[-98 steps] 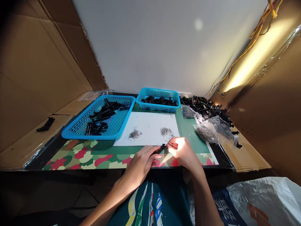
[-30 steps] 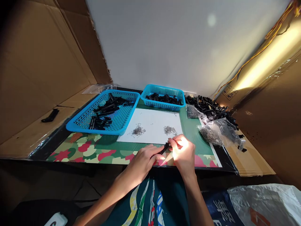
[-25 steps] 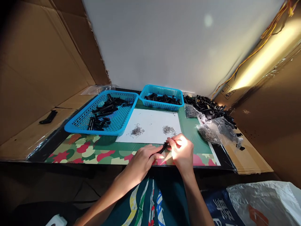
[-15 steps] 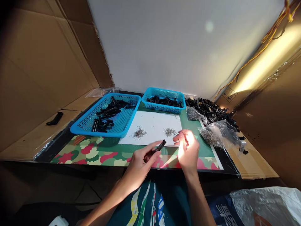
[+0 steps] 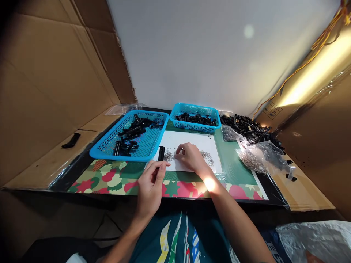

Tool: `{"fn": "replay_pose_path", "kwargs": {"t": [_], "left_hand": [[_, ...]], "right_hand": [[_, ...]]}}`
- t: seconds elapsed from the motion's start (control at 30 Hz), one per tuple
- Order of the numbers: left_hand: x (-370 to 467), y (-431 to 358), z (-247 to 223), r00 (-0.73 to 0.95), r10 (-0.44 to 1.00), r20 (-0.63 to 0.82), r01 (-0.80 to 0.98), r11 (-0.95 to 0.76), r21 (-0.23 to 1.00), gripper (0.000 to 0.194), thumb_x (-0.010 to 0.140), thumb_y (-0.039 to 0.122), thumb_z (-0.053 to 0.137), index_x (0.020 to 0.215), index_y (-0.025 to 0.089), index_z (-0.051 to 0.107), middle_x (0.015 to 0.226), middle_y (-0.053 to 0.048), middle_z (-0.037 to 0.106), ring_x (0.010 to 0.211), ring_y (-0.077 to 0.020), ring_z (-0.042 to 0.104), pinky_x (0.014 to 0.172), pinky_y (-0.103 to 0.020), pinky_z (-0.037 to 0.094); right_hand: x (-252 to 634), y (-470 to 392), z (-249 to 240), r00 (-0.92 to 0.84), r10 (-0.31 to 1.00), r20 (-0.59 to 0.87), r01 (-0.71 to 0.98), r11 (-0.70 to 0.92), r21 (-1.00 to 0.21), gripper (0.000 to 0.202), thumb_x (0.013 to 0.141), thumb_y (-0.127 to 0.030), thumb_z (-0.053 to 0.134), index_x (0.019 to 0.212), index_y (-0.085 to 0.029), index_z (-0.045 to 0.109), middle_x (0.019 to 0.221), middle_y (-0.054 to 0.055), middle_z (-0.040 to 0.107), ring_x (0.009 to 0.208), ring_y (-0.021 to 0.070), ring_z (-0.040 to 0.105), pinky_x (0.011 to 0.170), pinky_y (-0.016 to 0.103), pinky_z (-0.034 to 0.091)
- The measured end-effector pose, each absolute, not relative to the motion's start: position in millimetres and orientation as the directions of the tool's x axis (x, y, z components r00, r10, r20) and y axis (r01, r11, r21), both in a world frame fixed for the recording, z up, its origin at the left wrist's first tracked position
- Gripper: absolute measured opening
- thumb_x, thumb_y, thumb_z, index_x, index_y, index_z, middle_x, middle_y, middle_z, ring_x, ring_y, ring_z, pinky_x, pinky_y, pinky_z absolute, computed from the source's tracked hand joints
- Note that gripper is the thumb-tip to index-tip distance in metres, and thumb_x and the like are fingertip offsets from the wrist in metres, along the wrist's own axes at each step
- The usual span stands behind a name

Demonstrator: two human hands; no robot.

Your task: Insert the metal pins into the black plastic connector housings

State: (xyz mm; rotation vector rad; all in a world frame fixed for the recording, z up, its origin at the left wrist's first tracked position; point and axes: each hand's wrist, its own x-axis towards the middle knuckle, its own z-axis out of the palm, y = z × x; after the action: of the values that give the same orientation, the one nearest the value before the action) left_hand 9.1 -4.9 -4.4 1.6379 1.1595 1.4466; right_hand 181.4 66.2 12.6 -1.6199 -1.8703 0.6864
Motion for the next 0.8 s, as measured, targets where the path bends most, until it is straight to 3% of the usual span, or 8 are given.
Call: {"fn": "replay_pose_path", "kwargs": {"t": [0.27, 0.57, 0.8], "left_hand": [[8.9, -3.7, -4.2, 0.059, 0.914, 0.402, 0.216, -0.405, 0.889, 0.024, 0.107, 0.034, 0.053, 0.103, 0.021, 0.073, 0.092, -0.002, 0.061, 0.079, -0.0149, 0.057, 0.068, -0.025, 0.044], [9.6, -3.2, -3.6, 0.061, 0.917, 0.395, 0.243, -0.397, 0.885, 0.025, 0.107, 0.035, 0.053, 0.102, 0.021, 0.073, 0.092, -0.002, 0.061, 0.079, -0.016, 0.058, 0.068, -0.026, 0.043], [9.3, -4.5, -2.5, 0.042, 0.925, 0.378, 0.231, -0.377, 0.897, 0.027, 0.107, 0.037, 0.052, 0.103, 0.02, 0.073, 0.093, -0.002, 0.06, 0.077, -0.0157, 0.055, 0.066, -0.026, 0.043]], "right_hand": [[184.6, 71.3, 6.1, -0.13, 0.989, 0.068, 0.681, 0.139, -0.719, 0.008, 0.083, -0.019, 0.068, 0.079, -0.017, 0.074, 0.063, -0.001, 0.061, 0.059, 0.0124, 0.049, 0.056, 0.025, 0.031], [189.3, 71.3, 7.8, -0.155, 0.984, 0.084, 0.647, 0.165, -0.745, 0.016, 0.089, -0.021, 0.06, 0.086, -0.016, 0.075, 0.078, 0.005, 0.072, 0.069, 0.0145, 0.058, 0.061, 0.025, 0.036], [185.8, 72.2, 7.0, -0.169, 0.984, 0.061, 0.658, 0.158, -0.736, 0.007, 0.082, -0.019, 0.07, 0.079, -0.016, 0.076, 0.061, -0.002, 0.059, 0.058, 0.0117, 0.048, 0.057, 0.026, 0.03]]}}
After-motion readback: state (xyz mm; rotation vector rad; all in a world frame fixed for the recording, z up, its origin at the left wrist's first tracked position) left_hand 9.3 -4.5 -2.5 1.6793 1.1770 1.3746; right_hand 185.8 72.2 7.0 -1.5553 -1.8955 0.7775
